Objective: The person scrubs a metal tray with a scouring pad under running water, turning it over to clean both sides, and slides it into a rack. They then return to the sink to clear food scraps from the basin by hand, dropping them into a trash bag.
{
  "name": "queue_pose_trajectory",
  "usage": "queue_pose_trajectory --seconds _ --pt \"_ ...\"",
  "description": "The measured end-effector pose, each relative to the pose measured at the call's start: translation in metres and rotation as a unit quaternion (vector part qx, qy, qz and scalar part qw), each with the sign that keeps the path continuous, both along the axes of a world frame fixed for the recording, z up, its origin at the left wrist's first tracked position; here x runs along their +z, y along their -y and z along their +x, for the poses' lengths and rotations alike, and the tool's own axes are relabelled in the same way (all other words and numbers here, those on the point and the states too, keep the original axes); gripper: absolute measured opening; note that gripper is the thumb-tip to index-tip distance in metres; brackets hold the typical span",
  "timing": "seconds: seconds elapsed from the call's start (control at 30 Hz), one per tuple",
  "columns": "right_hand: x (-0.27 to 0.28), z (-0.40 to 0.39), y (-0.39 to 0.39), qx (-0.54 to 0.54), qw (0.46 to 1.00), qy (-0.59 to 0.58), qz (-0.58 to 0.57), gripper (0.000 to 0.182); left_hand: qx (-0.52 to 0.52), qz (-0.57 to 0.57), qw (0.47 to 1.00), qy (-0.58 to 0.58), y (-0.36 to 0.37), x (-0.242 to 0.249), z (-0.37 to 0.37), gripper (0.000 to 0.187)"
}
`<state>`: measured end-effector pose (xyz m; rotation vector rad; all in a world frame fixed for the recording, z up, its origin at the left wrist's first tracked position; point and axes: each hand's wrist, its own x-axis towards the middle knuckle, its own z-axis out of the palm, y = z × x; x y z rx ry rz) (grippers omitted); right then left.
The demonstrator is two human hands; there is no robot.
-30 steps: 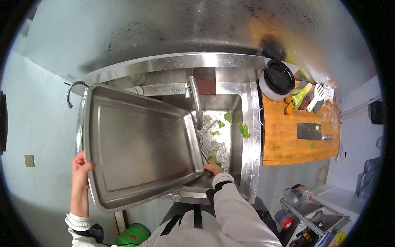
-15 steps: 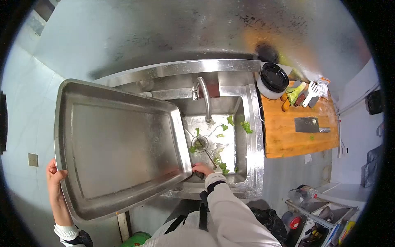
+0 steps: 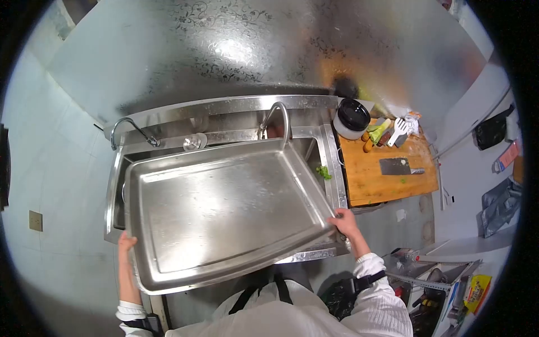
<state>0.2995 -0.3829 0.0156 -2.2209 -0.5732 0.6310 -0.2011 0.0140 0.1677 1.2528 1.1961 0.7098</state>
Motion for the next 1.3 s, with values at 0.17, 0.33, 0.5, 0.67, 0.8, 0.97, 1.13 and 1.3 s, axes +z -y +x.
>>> queue_pose_trajectory --seconds 0.17,0.33,0.5,0.67,0.8,0.97,1.13,1.3 --pt "-0.005 0.009 0.053 -0.075 0.996 -0.014 0.036 0.021 -0.058 -0.084 0.992 0.071 0.029 -0.053 0.052 0.014" --pt "-0.009 0.013 0.076 -0.146 0.988 0.038 -0.027 0.019 -0.128 0.131 0.976 -0.12 0.031 -0.118 0.096 0.014" --pt "-0.05 0.027 0.11 -0.148 0.984 0.102 -0.008 0.023 -0.157 0.183 0.926 -0.291 0.043 -0.137 0.128 0.02" --pt "-0.029 0.04 0.103 -0.116 0.978 0.149 -0.086 0.027 -0.229 0.098 0.824 -0.508 0.035 -0.175 0.152 0.03" --pt "0.015 0.058 0.073 0.03 0.939 0.225 -0.26 0.03 -0.179 0.072 0.836 -0.514 0.036 -0.173 0.168 0.028" --pt "0.057 0.102 -0.041 0.036 0.965 0.224 -0.134 0.024 -0.183 0.062 0.827 -0.527 0.027 -0.172 0.18 0.028" --pt "0.047 0.115 -0.116 0.116 0.972 0.19 -0.079 0.021 -0.2 0.15 0.783 -0.57 0.018 -0.156 0.191 0.032" --pt "0.037 0.117 -0.066 -0.054 0.968 0.228 -0.089 0.025 -0.214 0.346 0.786 -0.466 -0.014 -0.111 0.316 0.039"
